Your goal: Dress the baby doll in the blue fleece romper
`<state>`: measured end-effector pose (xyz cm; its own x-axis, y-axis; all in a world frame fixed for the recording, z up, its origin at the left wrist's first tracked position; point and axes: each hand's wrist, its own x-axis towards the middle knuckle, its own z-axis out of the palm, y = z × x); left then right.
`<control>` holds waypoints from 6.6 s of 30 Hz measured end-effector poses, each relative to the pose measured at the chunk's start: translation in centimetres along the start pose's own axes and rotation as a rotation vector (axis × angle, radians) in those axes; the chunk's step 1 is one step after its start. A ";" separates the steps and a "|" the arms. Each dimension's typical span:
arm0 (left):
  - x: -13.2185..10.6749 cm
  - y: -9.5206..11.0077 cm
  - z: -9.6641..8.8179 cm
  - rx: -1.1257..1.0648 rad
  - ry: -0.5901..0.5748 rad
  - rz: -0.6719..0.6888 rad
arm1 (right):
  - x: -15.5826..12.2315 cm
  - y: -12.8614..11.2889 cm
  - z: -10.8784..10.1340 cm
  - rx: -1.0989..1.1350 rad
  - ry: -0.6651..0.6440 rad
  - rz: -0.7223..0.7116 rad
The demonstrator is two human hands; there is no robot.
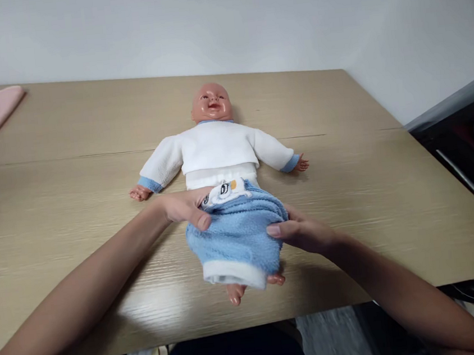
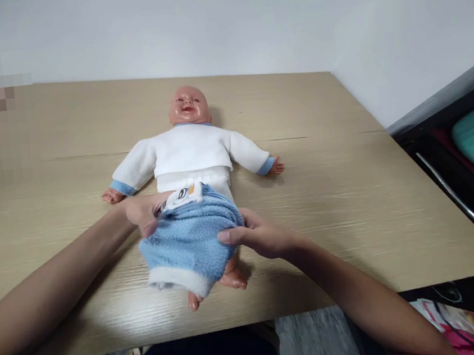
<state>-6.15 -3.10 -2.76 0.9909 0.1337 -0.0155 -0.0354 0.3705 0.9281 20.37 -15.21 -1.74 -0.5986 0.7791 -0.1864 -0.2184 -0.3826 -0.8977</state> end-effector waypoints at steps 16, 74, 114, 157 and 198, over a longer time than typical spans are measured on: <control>0.6 1.2 0.6 0.099 -0.036 -0.088 | -0.5 -1.1 1.4 -0.112 0.041 -0.007; 1.4 3.4 3.6 0.281 -0.004 -0.236 | -5.5 4.3 10.7 -0.088 0.736 -0.019; 2.6 0.9 7.6 0.779 0.339 -0.054 | -6.4 9.8 8.6 -0.337 0.995 -0.408; 2.6 2.3 5.7 0.453 0.186 -0.070 | -2.0 -1.2 -6.5 -0.515 0.079 -0.003; -4.0 -2.1 -3.1 0.397 0.865 0.228 | 8.2 0.4 -3.9 -0.232 0.500 -0.315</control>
<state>-10.42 -1.52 -5.79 0.5224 0.8506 0.0595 -0.0108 -0.0633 0.9979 18.36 -7.03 -5.14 -0.0881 0.9960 -0.0129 -0.1188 -0.0233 -0.9926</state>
